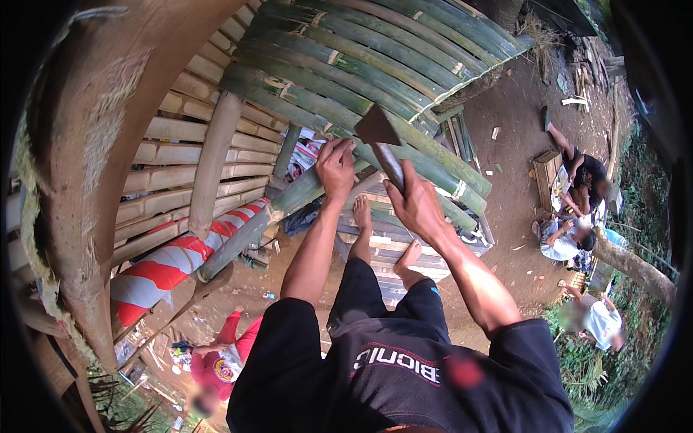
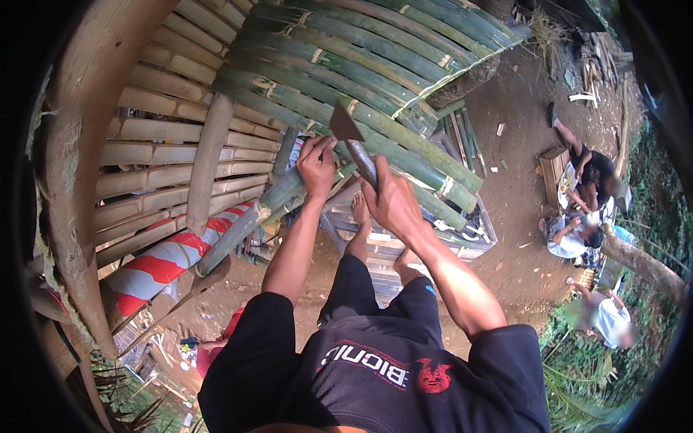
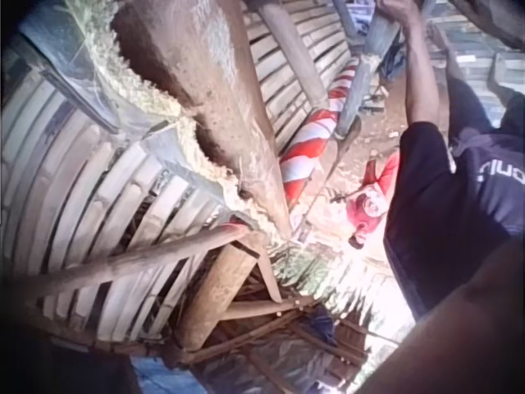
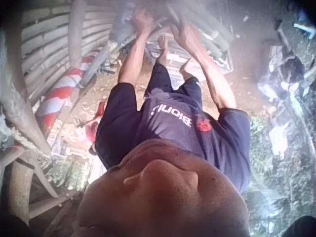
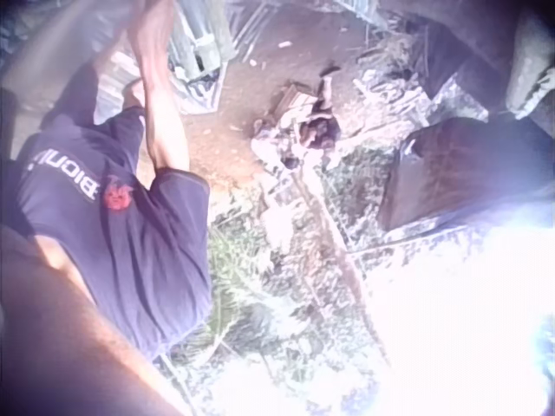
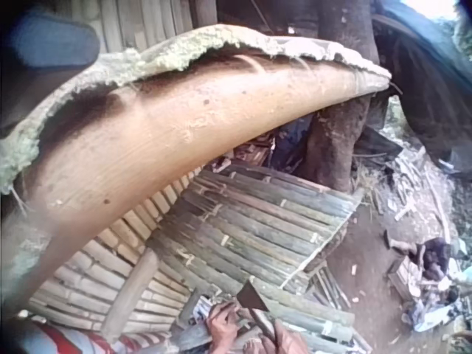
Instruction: The person uses a machete to split bamboo poles and secure them onto a wooden frame. They repeatedly strike the bamboo to create slats and fit them into the structure, occasionally moving around the site to gather materials.
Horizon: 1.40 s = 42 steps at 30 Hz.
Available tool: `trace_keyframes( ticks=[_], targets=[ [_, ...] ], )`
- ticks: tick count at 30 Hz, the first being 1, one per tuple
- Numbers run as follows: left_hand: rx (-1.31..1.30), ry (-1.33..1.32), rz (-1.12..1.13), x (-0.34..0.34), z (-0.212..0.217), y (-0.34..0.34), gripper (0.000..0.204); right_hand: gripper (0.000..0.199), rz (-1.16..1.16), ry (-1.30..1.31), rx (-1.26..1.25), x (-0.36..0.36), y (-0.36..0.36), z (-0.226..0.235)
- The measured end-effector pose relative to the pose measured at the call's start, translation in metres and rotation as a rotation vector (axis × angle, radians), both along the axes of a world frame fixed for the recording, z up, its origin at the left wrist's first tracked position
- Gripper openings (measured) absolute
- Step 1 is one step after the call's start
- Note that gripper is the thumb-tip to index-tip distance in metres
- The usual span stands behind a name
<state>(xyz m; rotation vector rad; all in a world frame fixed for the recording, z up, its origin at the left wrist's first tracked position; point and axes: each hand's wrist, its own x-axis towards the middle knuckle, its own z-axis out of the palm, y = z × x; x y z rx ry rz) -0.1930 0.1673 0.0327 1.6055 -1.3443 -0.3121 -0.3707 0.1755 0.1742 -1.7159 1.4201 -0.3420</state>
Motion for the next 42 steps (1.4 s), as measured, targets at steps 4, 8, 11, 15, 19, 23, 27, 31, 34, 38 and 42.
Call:
trace_keyframes(
  ticks=[4, 8, 11, 15, 19, 23, 27, 31, 34, 38, 42],
  targets=[
    [0.104, 0.176, -0.019, 0.0, 0.013, 0.003, 0.017, 0.035, -0.169, -0.008, 0.02, -0.028, 0.034, 0.01],
    [0.131, 0.679, 0.25, 0.019, 0.005, -0.01, 0.035, 0.037, -0.373, 0.041, 0.126, -0.078, 0.076, 0.026],
    [0.322, 1.16, 0.242, 0.05, 0.008, -0.032, 0.038, 0.04, -0.437, 0.162, 0.03, -0.121, 0.107, 0.022],
    [0.448, 1.377, 0.12, 0.066, -0.015, -0.046, 0.027, 0.048, -0.623, 0.162, 0.018, -0.175, 0.142, -0.021],
    [0.316, 1.449, 0.12, 0.057, -0.021, -0.048, 0.022, 0.046, -0.76, -0.031, 0.039, -0.168, 0.134, -0.041],
    [0.252, 1.436, 0.107, 0.054, -0.022, -0.045, 0.016, 0.043, -0.849, -0.336, 0.198, -0.149, 0.12, -0.048],
    [0.244, 1.411, 0.109, 0.056, -0.022, -0.045, 0.016, 0.045, -0.789, -0.21, 0.118, -0.147, 0.116, -0.062],
    [0.271, 1.381, 0.164, 0.051, -0.028, -0.047, 0.02, 0.045, -0.772, -0.206, 0.057, -0.146, 0.117, -0.058],
    [0.277, 1.374, 0.177, 0.051, -0.028, -0.05, 0.023, 0.043, -0.753, -0.209, 0.096, -0.148, 0.112, -0.057],
    [0.269, 1.373, 0.156, 0.054, -0.034, -0.05, 0.024, 0.04, -0.751, -0.145, 0.137, -0.15, 0.115, -0.049],
    [0.268, 1.361, 0.159, 0.054, -0.034, -0.05, 0.026, 0.04, -0.704, -0.005, 0.027, -0.161, 0.122, -0.051]
  ],
)
